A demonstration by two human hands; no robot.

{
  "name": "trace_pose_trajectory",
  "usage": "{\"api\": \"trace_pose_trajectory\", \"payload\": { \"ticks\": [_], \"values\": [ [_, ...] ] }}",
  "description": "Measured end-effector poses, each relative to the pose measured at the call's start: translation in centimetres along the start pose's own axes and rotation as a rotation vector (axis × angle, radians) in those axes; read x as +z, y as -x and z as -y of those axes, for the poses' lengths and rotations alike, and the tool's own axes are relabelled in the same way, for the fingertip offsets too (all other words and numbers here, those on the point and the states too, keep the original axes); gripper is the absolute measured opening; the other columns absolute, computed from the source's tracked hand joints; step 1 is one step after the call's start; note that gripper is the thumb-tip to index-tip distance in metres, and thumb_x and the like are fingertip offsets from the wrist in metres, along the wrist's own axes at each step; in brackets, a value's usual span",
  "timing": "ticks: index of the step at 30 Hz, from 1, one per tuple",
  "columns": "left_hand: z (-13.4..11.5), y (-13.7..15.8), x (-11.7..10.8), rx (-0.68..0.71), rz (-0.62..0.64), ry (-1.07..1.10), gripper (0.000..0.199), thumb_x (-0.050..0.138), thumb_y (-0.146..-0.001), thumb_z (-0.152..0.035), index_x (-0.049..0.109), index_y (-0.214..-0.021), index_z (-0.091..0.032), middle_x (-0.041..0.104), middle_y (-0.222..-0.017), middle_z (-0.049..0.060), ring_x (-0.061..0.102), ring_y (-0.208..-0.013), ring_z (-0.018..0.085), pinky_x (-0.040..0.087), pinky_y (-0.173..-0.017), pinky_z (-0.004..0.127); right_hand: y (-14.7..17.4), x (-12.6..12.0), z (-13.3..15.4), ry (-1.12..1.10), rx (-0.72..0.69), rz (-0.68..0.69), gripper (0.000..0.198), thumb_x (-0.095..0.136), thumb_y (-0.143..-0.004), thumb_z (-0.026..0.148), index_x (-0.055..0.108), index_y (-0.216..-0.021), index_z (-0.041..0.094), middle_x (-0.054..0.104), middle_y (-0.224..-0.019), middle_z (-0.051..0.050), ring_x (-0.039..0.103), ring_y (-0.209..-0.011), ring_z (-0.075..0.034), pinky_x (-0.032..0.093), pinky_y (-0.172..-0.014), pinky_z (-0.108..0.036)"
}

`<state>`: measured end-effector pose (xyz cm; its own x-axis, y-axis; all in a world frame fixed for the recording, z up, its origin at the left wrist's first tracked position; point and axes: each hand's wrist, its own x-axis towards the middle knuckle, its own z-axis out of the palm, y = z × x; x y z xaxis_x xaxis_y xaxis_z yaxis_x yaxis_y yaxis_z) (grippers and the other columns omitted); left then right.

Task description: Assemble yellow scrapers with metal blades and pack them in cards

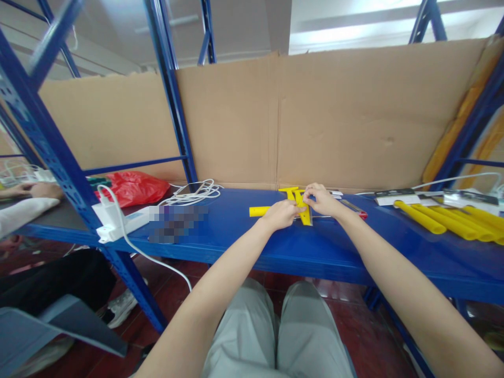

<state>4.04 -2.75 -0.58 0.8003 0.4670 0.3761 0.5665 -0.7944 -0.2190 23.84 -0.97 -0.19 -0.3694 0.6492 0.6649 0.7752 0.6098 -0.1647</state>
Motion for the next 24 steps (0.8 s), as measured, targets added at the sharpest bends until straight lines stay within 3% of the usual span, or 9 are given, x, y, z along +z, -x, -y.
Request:
{"api": "trace_pose_trajectory", "payload": {
  "ticks": [5, 10, 13, 17, 21, 24],
  "values": [
    [-0.1, 0.1, -0.1, -0.004, 0.016, -0.001, 0.037, 0.048, -0.094, -0.017, 0.062, -0.127, -0.020, 0.068, -0.105, 0.013, 0.065, -0.101, 0.024, 0.052, -0.086, 0.036, -0.2, 0.3, -0.1, -0.043, 0.084, -0.022, 0.009, 0.057, -0.071, 0.019, 0.058, -0.063, 0.022, 0.062, -0.080, -0.005, 0.057, -0.091, -0.023, 0.043, -0.090, -0.042],
    [-0.1, 0.1, -0.2, -0.017, 0.012, 0.014, 0.036, 0.047, -0.094, -0.020, 0.062, -0.127, -0.020, 0.068, -0.105, 0.014, 0.065, -0.100, 0.024, 0.052, -0.085, 0.037, -0.4, 0.5, 0.2, -0.200, 0.302, 0.012, 0.008, 0.058, -0.069, 0.020, 0.060, -0.061, 0.021, 0.066, -0.075, -0.002, 0.060, -0.084, -0.020, 0.045, -0.087, -0.036],
    [0.0, 0.0, -0.1, -0.003, 0.010, 0.016, 0.035, 0.049, -0.093, -0.020, 0.063, -0.126, -0.020, 0.068, -0.104, 0.013, 0.065, -0.099, 0.023, 0.052, -0.086, 0.035, -0.1, 0.7, 0.4, -0.312, 0.437, -0.018, 0.003, 0.063, -0.068, 0.021, 0.060, -0.068, 0.020, 0.068, -0.081, -0.002, 0.061, -0.084, -0.019, 0.047, -0.088, -0.038],
    [0.0, 0.0, -0.1, -0.004, 0.004, 0.013, 0.035, 0.049, -0.093, -0.019, 0.063, -0.126, -0.021, 0.068, -0.104, 0.012, 0.065, -0.100, 0.023, 0.052, -0.086, 0.035, 0.0, 0.8, 0.9, -0.458, 0.555, -0.094, 0.021, 0.069, -0.065, 0.018, 0.056, -0.081, 0.020, 0.066, -0.095, -0.004, 0.060, -0.096, -0.019, 0.046, -0.095, -0.041],
    [0.2, 0.0, 0.0, -0.020, -0.037, 0.026, 0.037, 0.048, -0.092, -0.014, 0.064, -0.125, -0.020, 0.068, -0.105, 0.011, 0.064, -0.101, 0.022, 0.051, -0.087, 0.035, -0.1, 0.3, 1.8, -0.601, 0.710, -0.125, 0.026, 0.066, -0.071, 0.014, 0.054, -0.094, 0.020, 0.064, -0.110, -0.008, 0.061, -0.098, -0.017, 0.049, -0.092, -0.038],
    [0.5, 0.0, 0.0, -0.077, -0.080, 0.027, 0.037, 0.046, -0.092, -0.011, 0.065, -0.123, -0.019, 0.068, -0.106, 0.012, 0.064, -0.101, 0.022, 0.051, -0.089, 0.036, 0.0, -0.5, 2.3, -0.782, 0.727, 0.017, 0.021, 0.064, -0.075, 0.014, 0.057, -0.094, 0.020, 0.067, -0.103, -0.007, 0.063, -0.086, -0.015, 0.053, -0.082, -0.033]
  ]
}}
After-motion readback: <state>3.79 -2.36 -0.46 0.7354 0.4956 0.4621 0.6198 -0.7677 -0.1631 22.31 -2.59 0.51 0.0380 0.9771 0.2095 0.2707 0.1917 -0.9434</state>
